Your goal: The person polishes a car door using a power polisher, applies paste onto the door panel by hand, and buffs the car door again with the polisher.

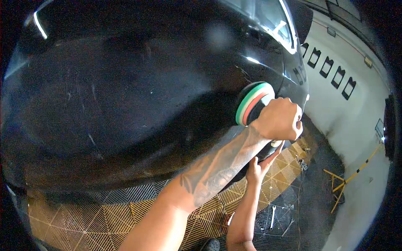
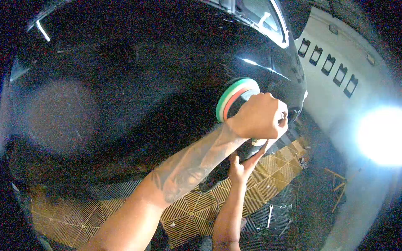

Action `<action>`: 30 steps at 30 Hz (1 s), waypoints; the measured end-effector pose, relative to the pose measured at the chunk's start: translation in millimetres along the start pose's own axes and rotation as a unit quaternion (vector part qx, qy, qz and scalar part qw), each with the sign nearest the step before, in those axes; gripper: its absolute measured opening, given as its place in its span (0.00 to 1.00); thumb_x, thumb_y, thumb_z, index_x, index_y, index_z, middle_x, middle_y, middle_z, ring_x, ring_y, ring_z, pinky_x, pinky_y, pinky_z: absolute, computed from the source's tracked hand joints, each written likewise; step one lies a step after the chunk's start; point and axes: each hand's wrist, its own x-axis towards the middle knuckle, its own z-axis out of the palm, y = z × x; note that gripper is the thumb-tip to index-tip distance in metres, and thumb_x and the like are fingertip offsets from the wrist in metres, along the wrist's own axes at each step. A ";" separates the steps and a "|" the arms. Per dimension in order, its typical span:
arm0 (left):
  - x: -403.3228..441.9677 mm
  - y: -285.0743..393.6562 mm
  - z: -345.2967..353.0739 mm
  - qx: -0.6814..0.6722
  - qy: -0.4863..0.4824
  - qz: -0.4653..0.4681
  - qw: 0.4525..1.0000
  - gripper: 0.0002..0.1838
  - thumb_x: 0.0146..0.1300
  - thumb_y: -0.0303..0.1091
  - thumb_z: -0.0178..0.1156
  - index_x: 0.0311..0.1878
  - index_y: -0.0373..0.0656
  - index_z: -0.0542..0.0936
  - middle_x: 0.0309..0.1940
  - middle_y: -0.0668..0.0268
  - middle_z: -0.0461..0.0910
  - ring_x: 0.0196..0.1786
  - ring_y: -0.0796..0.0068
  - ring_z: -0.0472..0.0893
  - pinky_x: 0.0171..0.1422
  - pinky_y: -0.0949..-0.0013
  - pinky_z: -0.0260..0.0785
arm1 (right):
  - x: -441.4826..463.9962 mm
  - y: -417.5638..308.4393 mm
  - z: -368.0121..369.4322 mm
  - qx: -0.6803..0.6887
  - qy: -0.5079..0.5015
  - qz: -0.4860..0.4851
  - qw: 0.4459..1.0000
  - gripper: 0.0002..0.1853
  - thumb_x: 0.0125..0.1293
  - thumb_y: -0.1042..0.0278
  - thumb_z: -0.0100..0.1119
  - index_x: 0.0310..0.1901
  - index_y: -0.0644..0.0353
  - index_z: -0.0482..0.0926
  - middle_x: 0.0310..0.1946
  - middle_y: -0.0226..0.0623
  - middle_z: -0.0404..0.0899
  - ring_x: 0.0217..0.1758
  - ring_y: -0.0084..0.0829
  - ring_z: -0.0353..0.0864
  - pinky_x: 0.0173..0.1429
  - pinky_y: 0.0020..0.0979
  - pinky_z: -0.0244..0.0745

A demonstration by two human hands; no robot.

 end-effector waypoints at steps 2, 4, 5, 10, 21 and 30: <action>7.9 -5.8 2.3 -0.045 0.010 0.017 0.999 0.09 0.50 0.38 0.65 0.28 0.43 0.87 0.24 0.50 0.84 0.30 0.47 0.86 0.40 0.53 0.80 | 4.5 -8.1 1.1 0.012 0.014 0.003 1.000 0.60 0.51 0.66 0.70 0.82 0.60 0.42 0.79 0.52 0.52 0.81 0.46 0.50 0.83 0.49 0.45; 11.3 -6.3 0.5 -0.068 0.029 0.044 0.996 0.09 0.49 0.38 0.66 0.29 0.43 0.88 0.25 0.51 0.84 0.31 0.48 0.86 0.40 0.54 0.79 | 9.9 -11.6 -1.3 -0.093 -0.006 -0.042 0.995 0.62 0.57 0.41 0.72 0.83 0.56 0.43 0.81 0.52 0.49 0.84 0.46 0.46 0.83 0.48 0.41; 12.2 -4.5 -0.9 -0.074 0.028 0.040 0.996 0.08 0.49 0.37 0.66 0.30 0.44 0.88 0.26 0.51 0.85 0.31 0.48 0.86 0.40 0.56 0.79 | 11.6 -18.0 -1.0 -0.130 -0.001 -0.073 0.989 0.59 0.57 0.47 0.71 0.83 0.57 0.44 0.80 0.54 0.50 0.83 0.47 0.48 0.83 0.47 0.42; 18.7 4.4 -6.1 -0.084 0.041 0.030 0.995 0.10 0.49 0.36 0.64 0.30 0.42 0.89 0.27 0.49 0.84 0.32 0.45 0.85 0.43 0.55 0.80 | 13.8 -51.8 -4.7 -0.138 -0.012 -0.068 0.988 0.59 0.49 0.67 0.74 0.81 0.62 0.47 0.75 0.56 0.60 0.79 0.47 0.59 0.81 0.44 0.51; -19.6 42.5 -119.7 -0.059 -0.015 -0.006 0.998 0.12 0.59 0.30 0.61 0.42 0.34 0.87 0.36 0.56 0.88 0.40 0.69 0.88 0.48 0.68 0.78 | -17.2 -115.4 31.6 0.038 -0.099 -0.029 0.994 0.60 0.49 0.52 0.78 0.80 0.57 0.50 0.54 0.60 0.80 0.55 0.54 0.85 0.60 0.44 0.80; 3.9 27.4 -118.6 -0.068 -0.117 -0.017 0.991 0.20 0.67 0.37 0.57 0.51 0.27 0.82 0.43 0.50 0.87 0.44 0.64 0.87 0.54 0.65 0.80 | -10.4 -116.9 29.2 0.043 -0.085 0.028 0.995 0.57 0.51 0.50 0.76 0.80 0.51 0.53 0.46 0.54 0.82 0.47 0.54 0.86 0.53 0.49 0.82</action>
